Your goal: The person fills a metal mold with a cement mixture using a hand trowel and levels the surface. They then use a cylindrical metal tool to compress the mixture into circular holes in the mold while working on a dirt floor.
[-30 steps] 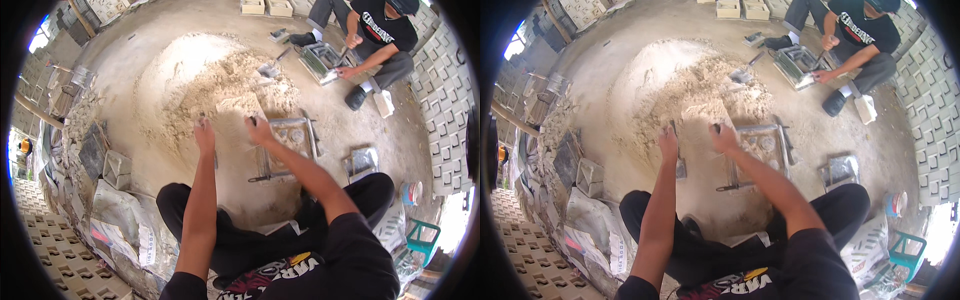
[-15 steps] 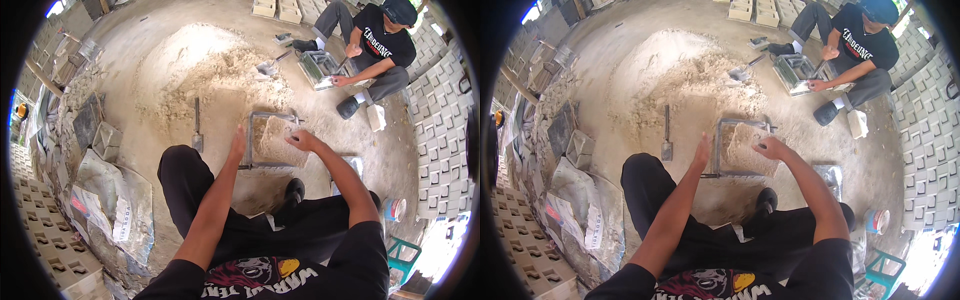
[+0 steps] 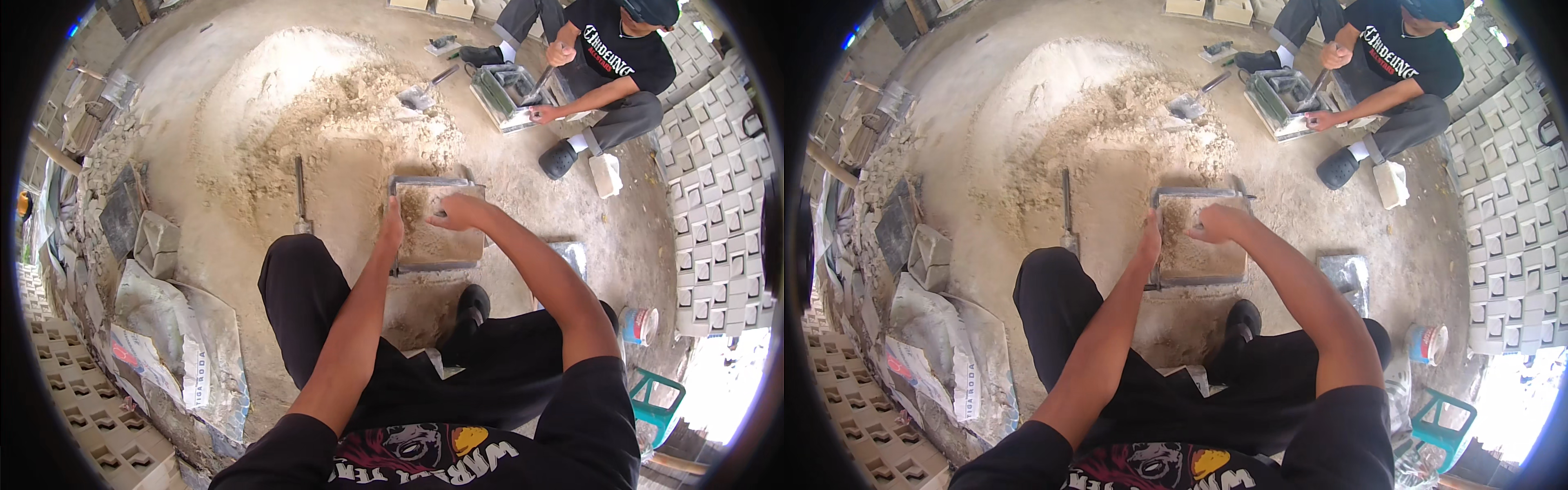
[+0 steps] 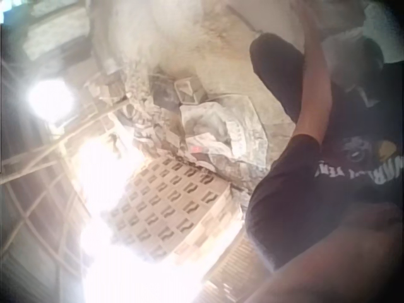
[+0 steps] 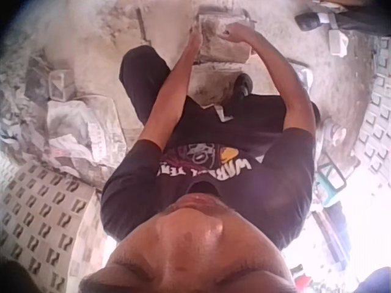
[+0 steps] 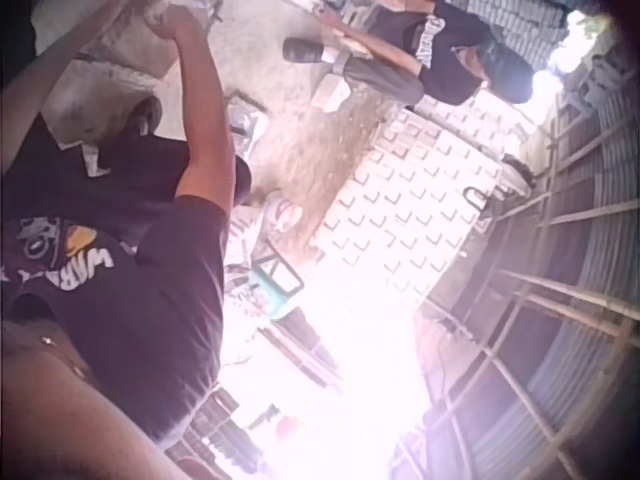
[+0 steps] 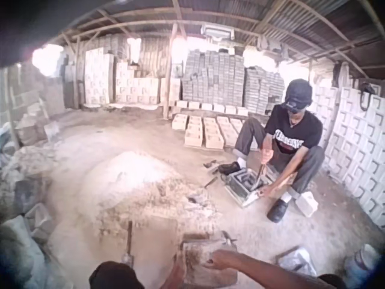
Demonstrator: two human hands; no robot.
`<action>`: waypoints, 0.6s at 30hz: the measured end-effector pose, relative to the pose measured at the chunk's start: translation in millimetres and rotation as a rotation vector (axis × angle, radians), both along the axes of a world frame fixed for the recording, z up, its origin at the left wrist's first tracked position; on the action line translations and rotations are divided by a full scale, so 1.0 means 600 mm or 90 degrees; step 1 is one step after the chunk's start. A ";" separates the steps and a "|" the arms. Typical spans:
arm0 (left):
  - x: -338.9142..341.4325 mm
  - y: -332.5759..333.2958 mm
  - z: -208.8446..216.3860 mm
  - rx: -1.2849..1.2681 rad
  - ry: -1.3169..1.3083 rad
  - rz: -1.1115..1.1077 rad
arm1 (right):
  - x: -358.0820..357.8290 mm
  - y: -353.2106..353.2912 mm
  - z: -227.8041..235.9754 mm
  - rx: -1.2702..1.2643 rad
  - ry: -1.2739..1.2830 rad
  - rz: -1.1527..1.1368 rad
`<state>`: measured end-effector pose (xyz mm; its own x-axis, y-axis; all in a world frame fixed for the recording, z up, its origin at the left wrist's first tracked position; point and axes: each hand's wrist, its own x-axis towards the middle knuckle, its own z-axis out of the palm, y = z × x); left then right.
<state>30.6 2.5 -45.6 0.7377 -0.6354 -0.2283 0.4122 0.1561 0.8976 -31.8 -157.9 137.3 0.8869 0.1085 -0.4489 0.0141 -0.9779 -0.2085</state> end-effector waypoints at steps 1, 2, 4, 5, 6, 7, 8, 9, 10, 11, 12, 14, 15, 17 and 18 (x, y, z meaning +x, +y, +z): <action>0.001 0.002 0.008 -0.048 0.016 -0.013 | 0.014 0.002 0.003 -0.019 -0.007 0.012; 0.005 0.003 0.017 -0.096 0.031 -0.024 | 0.030 0.006 0.007 -0.033 0.027 0.012; -0.006 0.000 0.042 -0.092 0.068 -0.015 | 0.058 0.012 0.021 -0.064 0.100 0.006; -0.022 0.006 0.056 -0.032 0.095 0.007 | 0.066 0.035 0.050 -0.090 0.189 -0.019; -0.022 0.016 0.070 0.026 0.106 0.035 | 0.081 0.047 0.064 -0.087 0.201 -0.019; -0.016 0.020 0.068 0.029 0.103 0.048 | 0.093 0.055 0.074 -0.085 0.214 -0.019; -0.008 0.022 0.071 0.031 0.101 0.061 | 0.102 0.063 0.085 -0.083 0.228 -0.019; 0.001 0.026 0.071 0.032 0.097 0.076 | 0.112 0.071 0.094 -0.083 0.242 -0.026; 0.007 0.034 0.070 0.036 0.091 0.062 | 0.120 0.078 0.104 -0.083 0.256 -0.034; 0.013 0.043 0.068 0.041 0.085 0.047 | 0.125 0.084 0.113 -0.083 0.270 -0.041; 0.017 0.056 0.064 0.049 0.081 0.035 | 0.127 0.093 0.121 -0.088 0.281 -0.044; -0.014 0.034 0.093 0.145 -0.058 -0.034 | 0.106 0.066 0.134 -0.119 0.319 -0.082; -0.016 0.043 0.110 0.200 -0.136 -0.051 | 0.105 0.069 0.140 -0.121 0.306 -0.072; 0.004 0.040 0.096 0.271 -0.320 -0.064 | 0.092 0.068 0.151 -0.126 0.283 -0.058; 0.013 0.040 0.091 0.318 -0.411 -0.073 | 0.083 0.071 0.156 -0.147 0.237 -0.045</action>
